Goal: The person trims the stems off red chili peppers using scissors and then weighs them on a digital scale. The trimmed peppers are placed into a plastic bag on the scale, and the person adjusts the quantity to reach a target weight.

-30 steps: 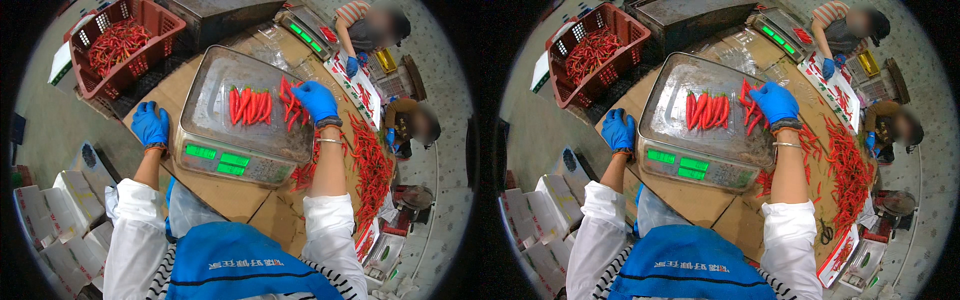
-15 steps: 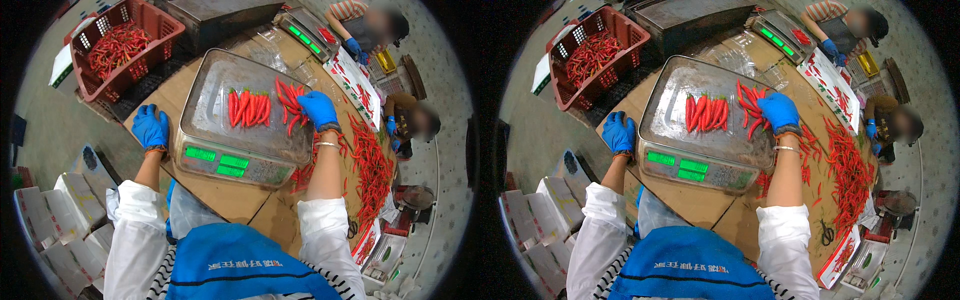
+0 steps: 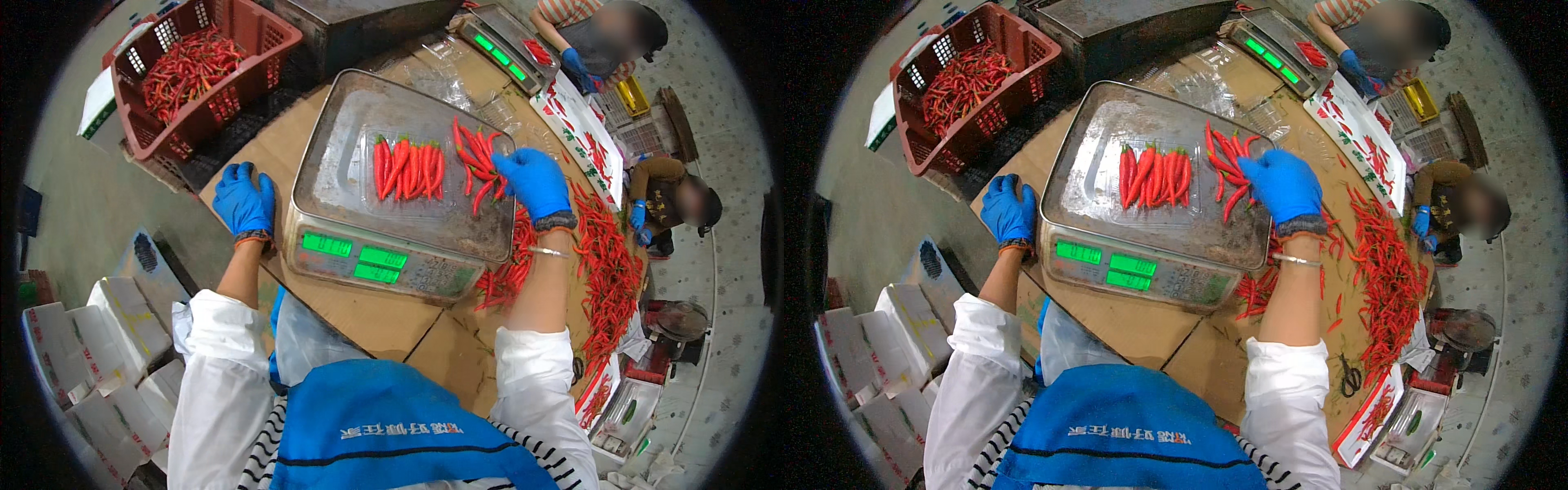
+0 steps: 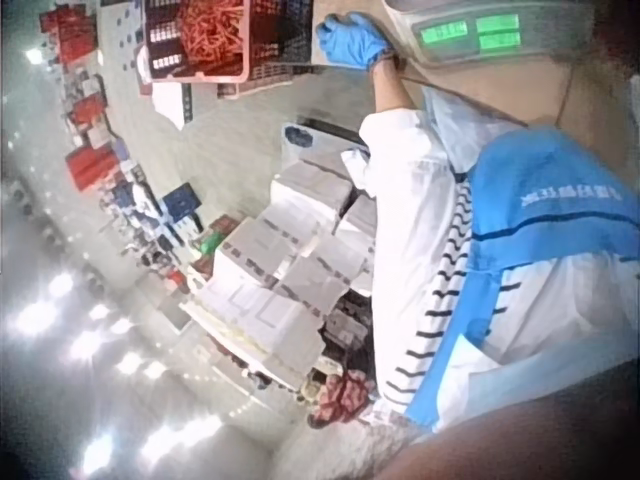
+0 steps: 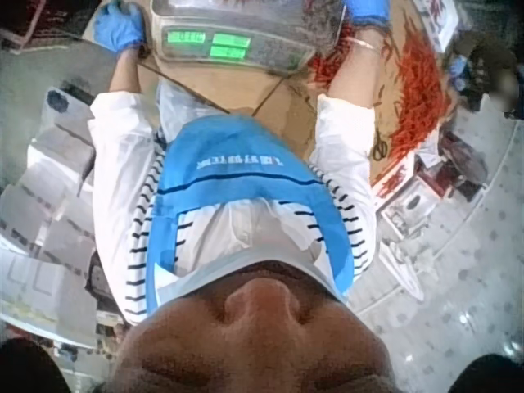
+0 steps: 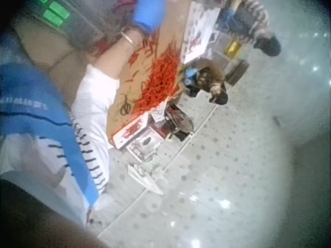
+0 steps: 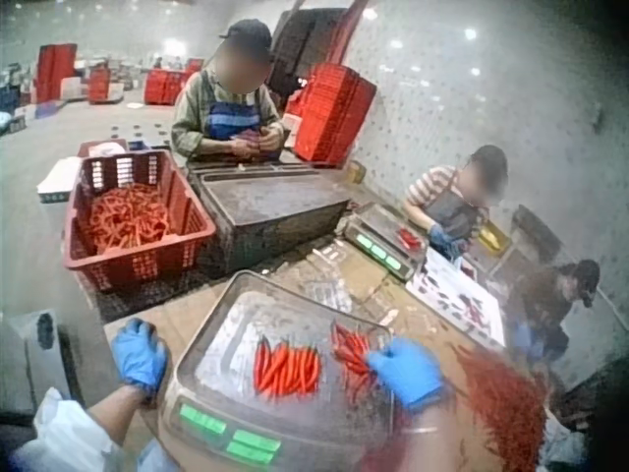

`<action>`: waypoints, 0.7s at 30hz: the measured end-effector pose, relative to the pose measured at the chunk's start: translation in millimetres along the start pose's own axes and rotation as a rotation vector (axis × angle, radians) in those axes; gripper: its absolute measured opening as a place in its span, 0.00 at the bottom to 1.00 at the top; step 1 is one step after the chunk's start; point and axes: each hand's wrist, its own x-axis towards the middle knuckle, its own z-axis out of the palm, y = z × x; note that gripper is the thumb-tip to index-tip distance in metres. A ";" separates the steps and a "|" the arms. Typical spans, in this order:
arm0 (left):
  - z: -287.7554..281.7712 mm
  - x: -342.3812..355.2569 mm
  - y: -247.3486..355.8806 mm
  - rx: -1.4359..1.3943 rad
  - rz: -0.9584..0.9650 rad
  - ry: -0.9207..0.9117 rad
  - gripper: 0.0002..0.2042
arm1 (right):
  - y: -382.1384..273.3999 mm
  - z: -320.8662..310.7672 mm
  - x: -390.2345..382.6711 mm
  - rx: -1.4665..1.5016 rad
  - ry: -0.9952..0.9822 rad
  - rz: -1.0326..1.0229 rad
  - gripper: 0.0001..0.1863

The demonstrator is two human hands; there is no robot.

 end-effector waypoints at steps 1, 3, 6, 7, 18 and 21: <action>-0.2 0.9 1.2 0.004 -0.007 -0.001 0.15 | 4.5 6.0 -2.6 -0.147 -0.014 -0.001 0.25; -2.4 0.2 4.1 0.002 -0.016 -0.011 0.16 | 14.3 23.1 -8.9 -0.271 -0.050 0.017 0.25; 3.9 0.8 -0.3 0.003 0.005 -0.001 0.16 | 24.4 44.4 -14.4 -0.228 -0.133 0.062 0.23; 2.0 3.3 -1.7 0.003 0.011 0.009 0.16 | 24.5 39.6 -16.8 -0.147 -0.150 0.092 0.23; 1.7 1.6 0.5 -0.005 0.021 0.006 0.15 | -51.6 41.5 -19.7 -0.186 -0.017 -0.354 0.21; 1.6 1.6 -0.9 -0.013 0.009 0.003 0.16 | -52.3 42.1 -6.4 -0.172 -0.074 -0.356 0.21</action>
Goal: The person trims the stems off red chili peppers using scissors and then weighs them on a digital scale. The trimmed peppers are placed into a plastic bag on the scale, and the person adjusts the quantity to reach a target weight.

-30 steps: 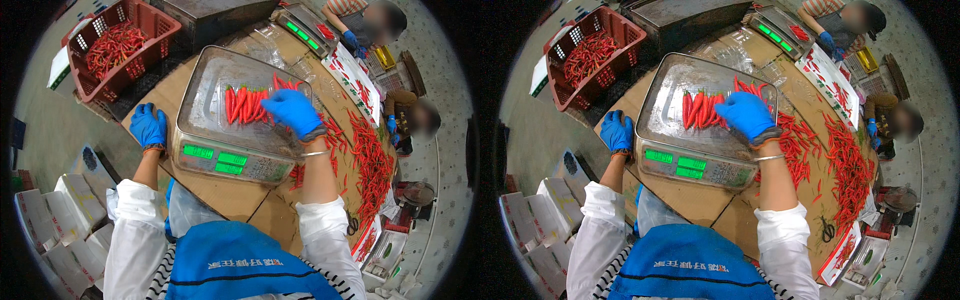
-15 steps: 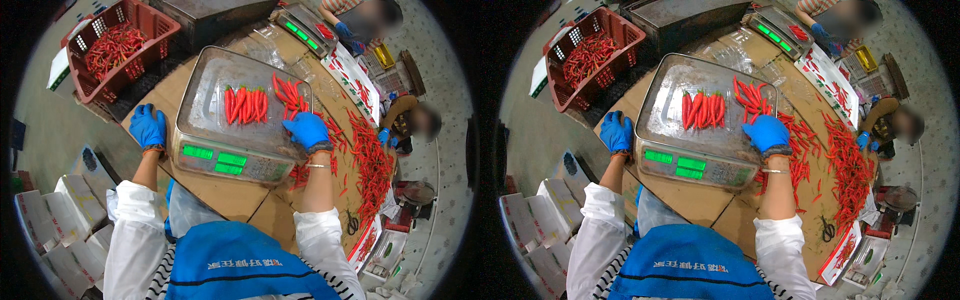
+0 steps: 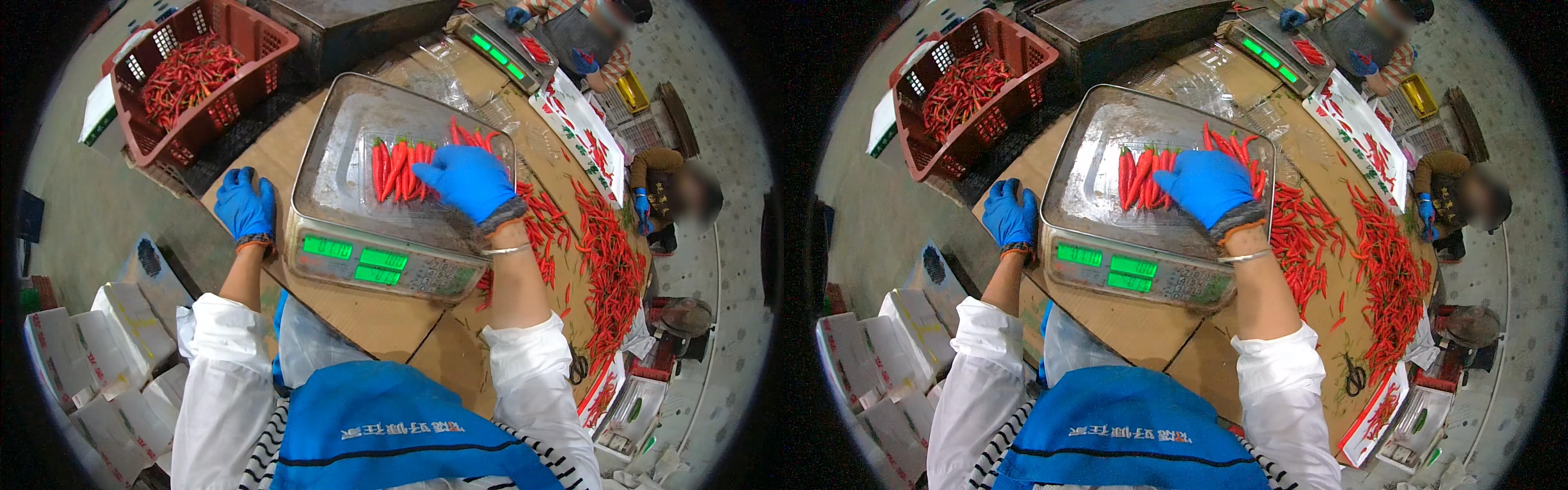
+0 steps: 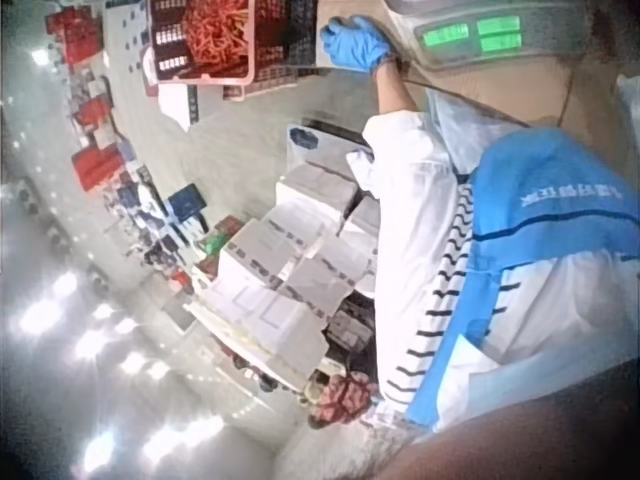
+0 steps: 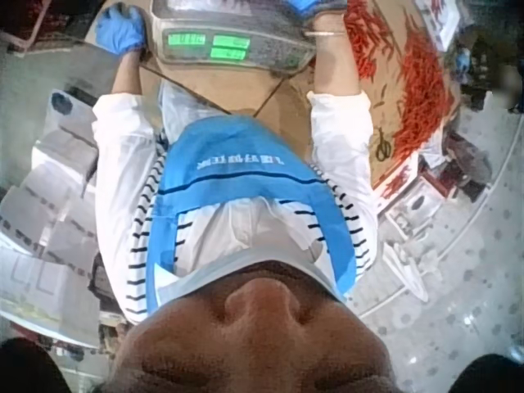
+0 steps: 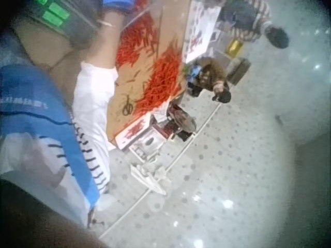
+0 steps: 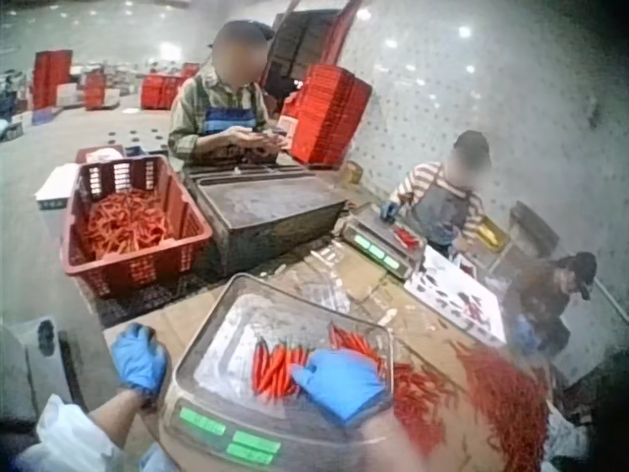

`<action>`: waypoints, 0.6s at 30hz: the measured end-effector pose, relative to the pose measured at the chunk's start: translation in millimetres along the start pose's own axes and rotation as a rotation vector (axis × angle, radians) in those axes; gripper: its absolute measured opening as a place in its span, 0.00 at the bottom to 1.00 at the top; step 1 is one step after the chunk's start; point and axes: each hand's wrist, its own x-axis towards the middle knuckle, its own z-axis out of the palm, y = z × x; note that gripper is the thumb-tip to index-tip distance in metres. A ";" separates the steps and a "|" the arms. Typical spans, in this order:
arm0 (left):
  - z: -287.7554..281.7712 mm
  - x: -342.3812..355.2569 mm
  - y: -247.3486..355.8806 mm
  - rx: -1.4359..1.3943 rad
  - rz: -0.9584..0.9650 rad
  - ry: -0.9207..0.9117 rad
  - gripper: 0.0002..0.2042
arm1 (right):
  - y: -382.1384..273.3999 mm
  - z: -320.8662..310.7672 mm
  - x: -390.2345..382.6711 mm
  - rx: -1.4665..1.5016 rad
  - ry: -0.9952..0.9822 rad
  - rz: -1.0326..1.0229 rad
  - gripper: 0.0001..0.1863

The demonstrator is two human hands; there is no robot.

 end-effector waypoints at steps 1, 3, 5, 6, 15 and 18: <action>-1.1 0.5 0.4 -0.008 -0.009 -0.015 0.16 | 6.0 -2.6 -0.3 0.026 0.031 0.048 0.20; -3.8 -0.4 1.1 -0.021 -0.025 -0.051 0.16 | 31.9 -14.3 -6.4 0.079 0.088 0.146 0.18; 0.9 -0.7 -1.0 0.000 -0.005 -0.001 0.16 | 44.9 -15.4 -14.3 0.089 0.144 0.154 0.16; 2.5 -1.6 -2.4 0.010 0.005 0.023 0.16 | 51.2 -5.8 -20.2 0.072 0.165 0.109 0.15; -4.6 0.7 2.8 0.017 -0.023 -0.028 0.16 | 72.1 12.4 -33.2 -0.003 0.165 0.156 0.10; -3.1 2.3 2.8 -0.014 -0.023 -0.048 0.16 | 71.2 -5.1 -32.6 0.147 0.190 0.055 0.11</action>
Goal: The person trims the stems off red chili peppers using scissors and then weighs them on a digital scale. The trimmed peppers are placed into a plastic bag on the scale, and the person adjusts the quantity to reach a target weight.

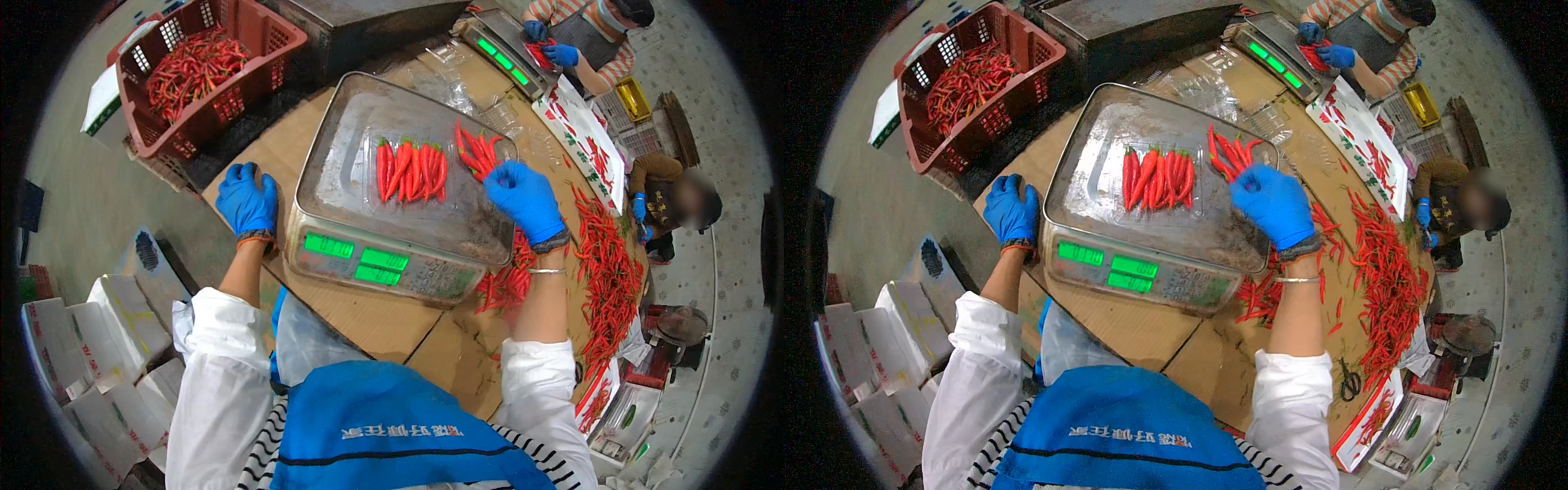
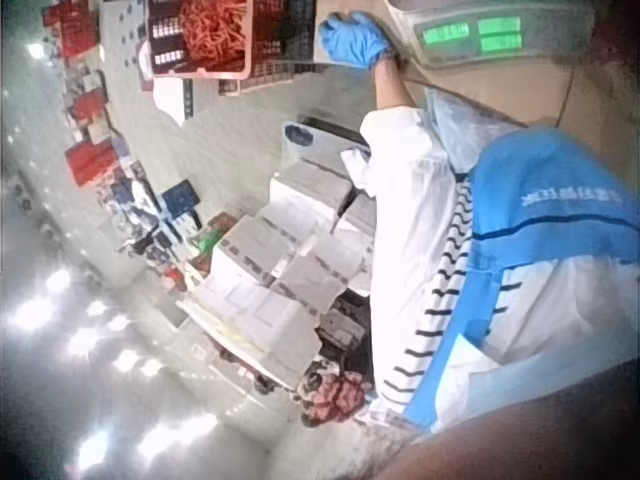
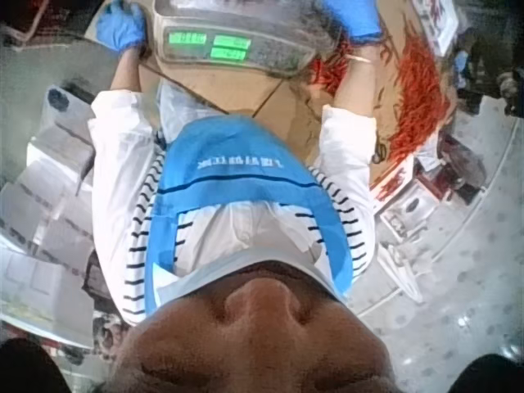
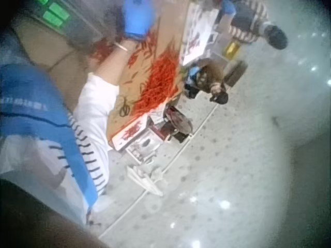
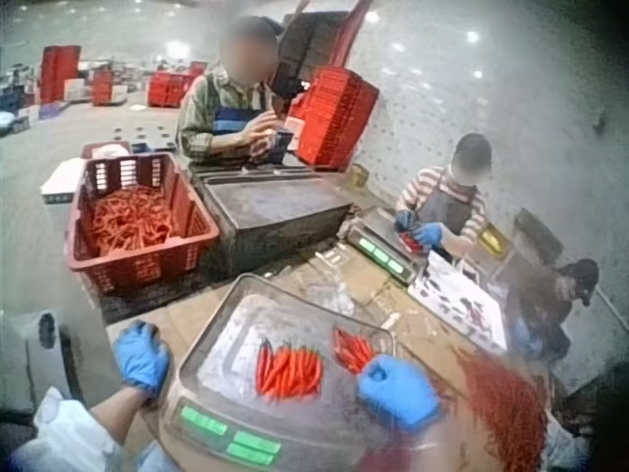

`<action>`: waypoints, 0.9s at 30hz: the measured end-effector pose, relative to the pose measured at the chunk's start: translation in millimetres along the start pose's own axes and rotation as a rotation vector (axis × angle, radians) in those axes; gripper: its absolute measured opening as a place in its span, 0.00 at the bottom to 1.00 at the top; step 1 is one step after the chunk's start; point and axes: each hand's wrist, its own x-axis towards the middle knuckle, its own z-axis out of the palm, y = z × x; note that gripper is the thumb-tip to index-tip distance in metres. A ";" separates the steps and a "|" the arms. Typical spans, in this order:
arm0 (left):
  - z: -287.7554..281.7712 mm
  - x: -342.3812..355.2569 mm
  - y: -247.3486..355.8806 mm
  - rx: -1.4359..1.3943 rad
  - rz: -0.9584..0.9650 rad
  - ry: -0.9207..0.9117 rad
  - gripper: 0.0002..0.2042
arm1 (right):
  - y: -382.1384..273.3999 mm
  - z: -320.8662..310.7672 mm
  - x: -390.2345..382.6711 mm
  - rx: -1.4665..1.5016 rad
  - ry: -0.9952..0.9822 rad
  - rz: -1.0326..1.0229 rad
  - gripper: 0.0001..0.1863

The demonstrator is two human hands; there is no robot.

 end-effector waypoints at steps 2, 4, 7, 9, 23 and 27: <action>1.8 -3.3 -4.0 0.018 0.001 0.028 0.16 | -39.1 -10.2 6.8 0.056 0.024 -0.163 0.12; 4.0 -1.9 -2.5 0.030 0.009 0.041 0.16 | -58.7 -5.6 25.9 -0.137 0.010 -0.467 0.10; -0.2 -2.6 0.1 0.030 0.004 0.022 0.16 | -84.6 -4.7 53.6 -0.406 -0.016 -0.889 0.08; 1.1 -1.5 -2.2 0.001 0.024 0.045 0.16 | -94.4 1.7 68.8 -0.549 0.011 -1.123 0.05; 7.3 -2.6 -5.2 -0.001 0.019 0.062 0.16 | -16.6 -47.7 88.7 -0.516 0.068 -0.661 0.07; 3.4 -2.5 -3.4 0.026 0.008 0.070 0.15 | 1.8 -28.3 45.1 -0.543 -0.257 -0.297 0.11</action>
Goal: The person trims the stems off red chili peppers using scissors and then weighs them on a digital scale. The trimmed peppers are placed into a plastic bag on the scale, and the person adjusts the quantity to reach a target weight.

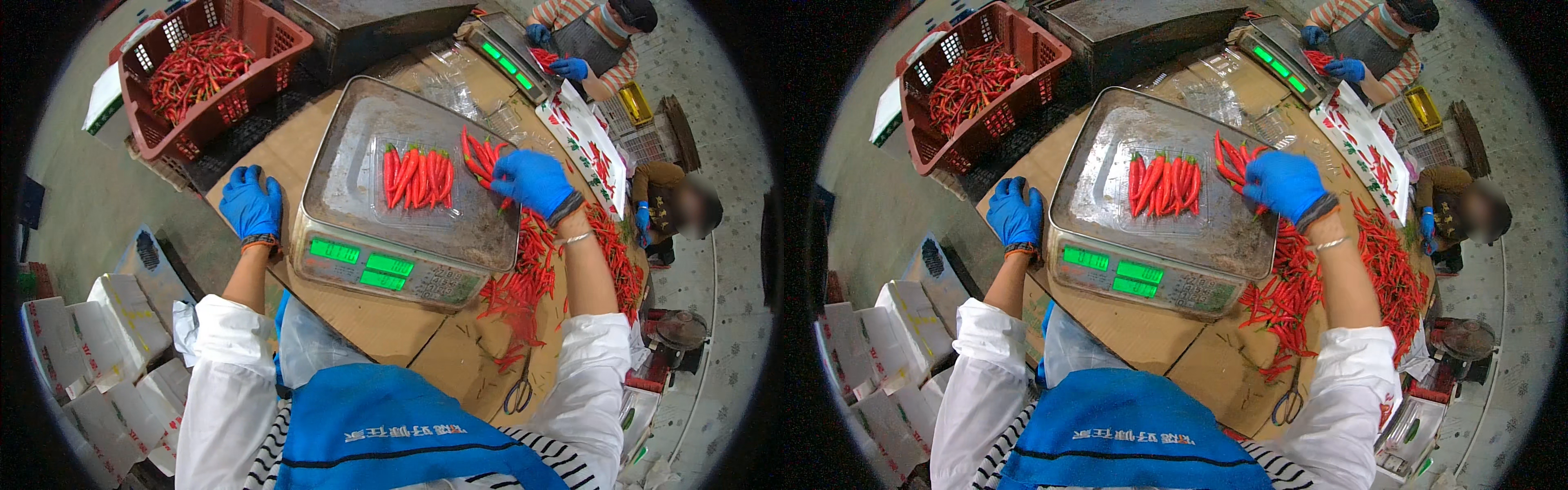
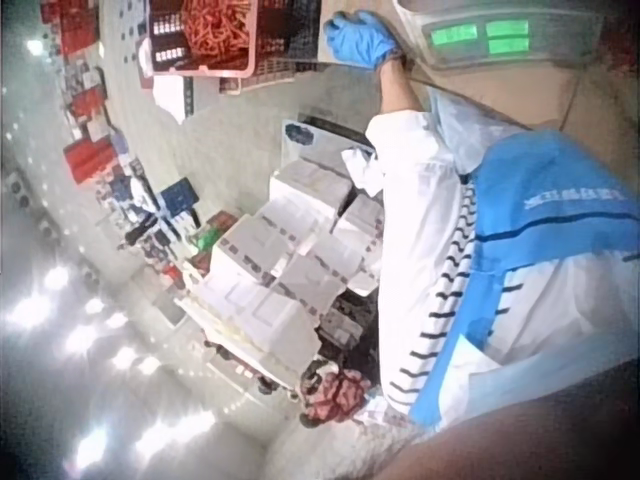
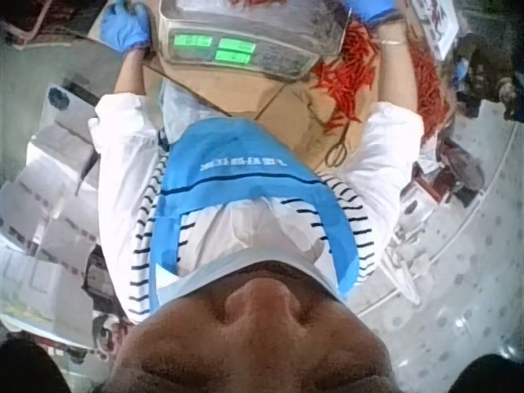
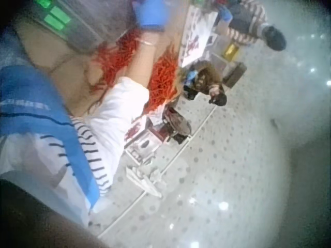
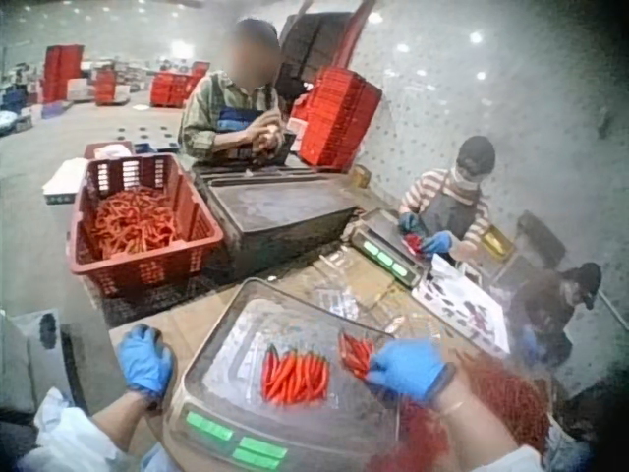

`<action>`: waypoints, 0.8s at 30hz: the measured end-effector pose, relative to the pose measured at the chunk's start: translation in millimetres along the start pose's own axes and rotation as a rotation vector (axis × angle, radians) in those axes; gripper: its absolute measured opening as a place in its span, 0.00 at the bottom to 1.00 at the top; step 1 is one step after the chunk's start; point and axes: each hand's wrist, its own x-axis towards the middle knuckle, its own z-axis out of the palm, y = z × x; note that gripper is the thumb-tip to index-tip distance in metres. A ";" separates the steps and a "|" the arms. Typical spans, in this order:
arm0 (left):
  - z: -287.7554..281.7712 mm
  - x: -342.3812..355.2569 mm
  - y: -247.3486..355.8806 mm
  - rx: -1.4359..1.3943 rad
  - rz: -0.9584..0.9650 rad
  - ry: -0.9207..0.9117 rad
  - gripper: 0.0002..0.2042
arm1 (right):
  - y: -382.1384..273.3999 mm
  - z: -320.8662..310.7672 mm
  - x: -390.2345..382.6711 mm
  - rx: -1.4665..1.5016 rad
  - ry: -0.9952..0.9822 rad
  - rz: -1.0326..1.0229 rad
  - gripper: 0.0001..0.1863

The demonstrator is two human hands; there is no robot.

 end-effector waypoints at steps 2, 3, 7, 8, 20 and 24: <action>0.1 0.5 2.1 0.002 0.005 -0.010 0.15 | 1.1 30.7 -11.3 0.013 0.096 0.049 0.10; 0.3 0.7 3.8 0.003 0.010 -0.013 0.15 | 4.0 41.8 -14.6 0.021 0.145 0.074 0.10; -3.5 1.7 1.7 0.015 0.006 -0.051 0.16 | -3.8 29.5 -22.6 0.179 0.200 0.103 0.12; -2.6 0.9 0.9 0.009 0.009 -0.036 0.16 | -7.4 23.8 -21.7 0.301 0.210 0.092 0.12; -2.3 0.6 3.1 -0.005 0.011 -0.033 0.16 | -130.1 -7.1 43.2 0.358 0.363 -0.069 0.10; -2.8 1.6 4.9 -0.002 0.002 -0.044 0.16 | -141.4 2.9 52.4 0.330 0.354 -0.030 0.12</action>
